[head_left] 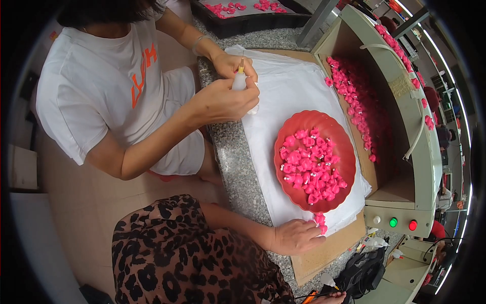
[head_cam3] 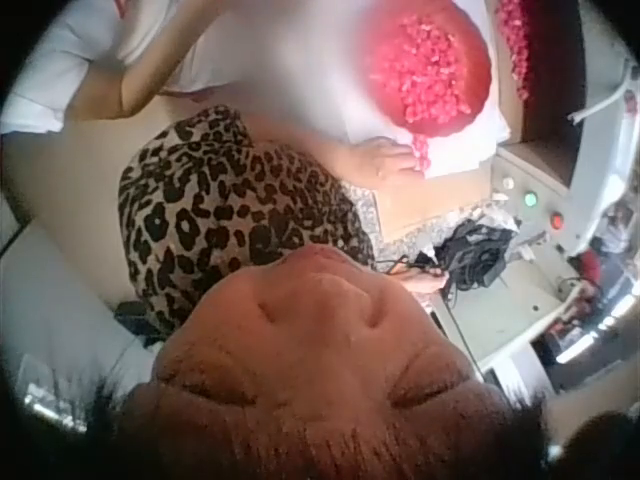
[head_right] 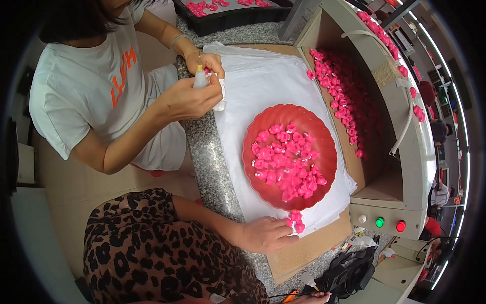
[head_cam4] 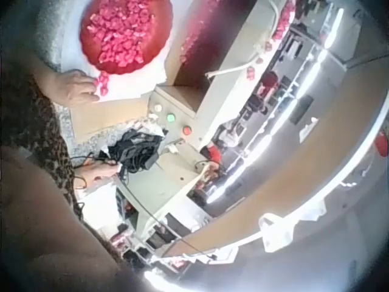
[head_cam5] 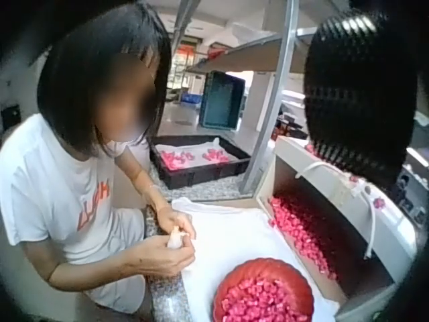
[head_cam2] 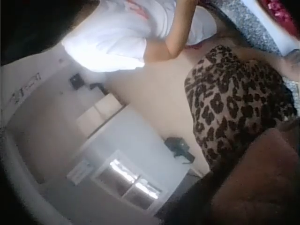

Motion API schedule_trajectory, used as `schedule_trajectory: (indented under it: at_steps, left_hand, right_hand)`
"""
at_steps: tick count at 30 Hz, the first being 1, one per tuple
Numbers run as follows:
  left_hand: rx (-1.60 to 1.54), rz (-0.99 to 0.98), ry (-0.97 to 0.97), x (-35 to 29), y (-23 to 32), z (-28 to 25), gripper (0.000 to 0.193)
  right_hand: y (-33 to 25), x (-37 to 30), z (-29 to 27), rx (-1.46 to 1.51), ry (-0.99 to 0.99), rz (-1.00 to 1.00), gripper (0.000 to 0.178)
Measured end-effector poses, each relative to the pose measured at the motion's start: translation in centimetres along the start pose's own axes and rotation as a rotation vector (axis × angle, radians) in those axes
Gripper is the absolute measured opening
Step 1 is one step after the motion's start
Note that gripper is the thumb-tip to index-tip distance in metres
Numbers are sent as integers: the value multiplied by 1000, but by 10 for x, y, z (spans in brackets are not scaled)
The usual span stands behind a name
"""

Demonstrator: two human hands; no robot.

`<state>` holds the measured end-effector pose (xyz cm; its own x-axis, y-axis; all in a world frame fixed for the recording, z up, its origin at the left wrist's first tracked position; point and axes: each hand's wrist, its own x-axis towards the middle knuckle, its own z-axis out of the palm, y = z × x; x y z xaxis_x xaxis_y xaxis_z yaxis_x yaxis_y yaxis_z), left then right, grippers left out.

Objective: The person applies glue from a bottle to small pink plastic parts and joins them together by hand.

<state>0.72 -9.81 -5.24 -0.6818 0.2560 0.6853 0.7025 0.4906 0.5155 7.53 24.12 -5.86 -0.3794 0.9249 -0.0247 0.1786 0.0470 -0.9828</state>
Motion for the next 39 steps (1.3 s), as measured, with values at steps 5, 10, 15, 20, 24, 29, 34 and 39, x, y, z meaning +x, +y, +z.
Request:
schedule_trajectory:
  at_steps: [5,10,15,20,24,29,34,39]
  left_hand:
    - [10,4,-19,0,0,0,31]
    - [8,5,-20,-1,0,1,31]
    - [5,9,-16,0,0,-1,32]
    - [17,8,7,-1,0,0,31]
    - [19,5,-2,-1,0,2,31]
    - [-2,-2,5,-2,-2,-1,30]
    - [-8,-25,-17,-1,0,1,30]
    - [-27,-35,-13,-1,0,3,29]
  right_hand:
    - [-6,-11,6,39,8,-53,28]
    - [-8,-11,6,-9,16,-85,28]
    - [-18,-25,13,36,54,-48,27]
    - [-15,-18,9,38,30,-30,27]
    - [-25,-32,18,48,64,-101,28]
    - [-26,-34,17,46,53,-142,28]
    - [-20,-27,15,48,40,-161,28]
    - [-18,-22,11,-29,-30,-191,29]
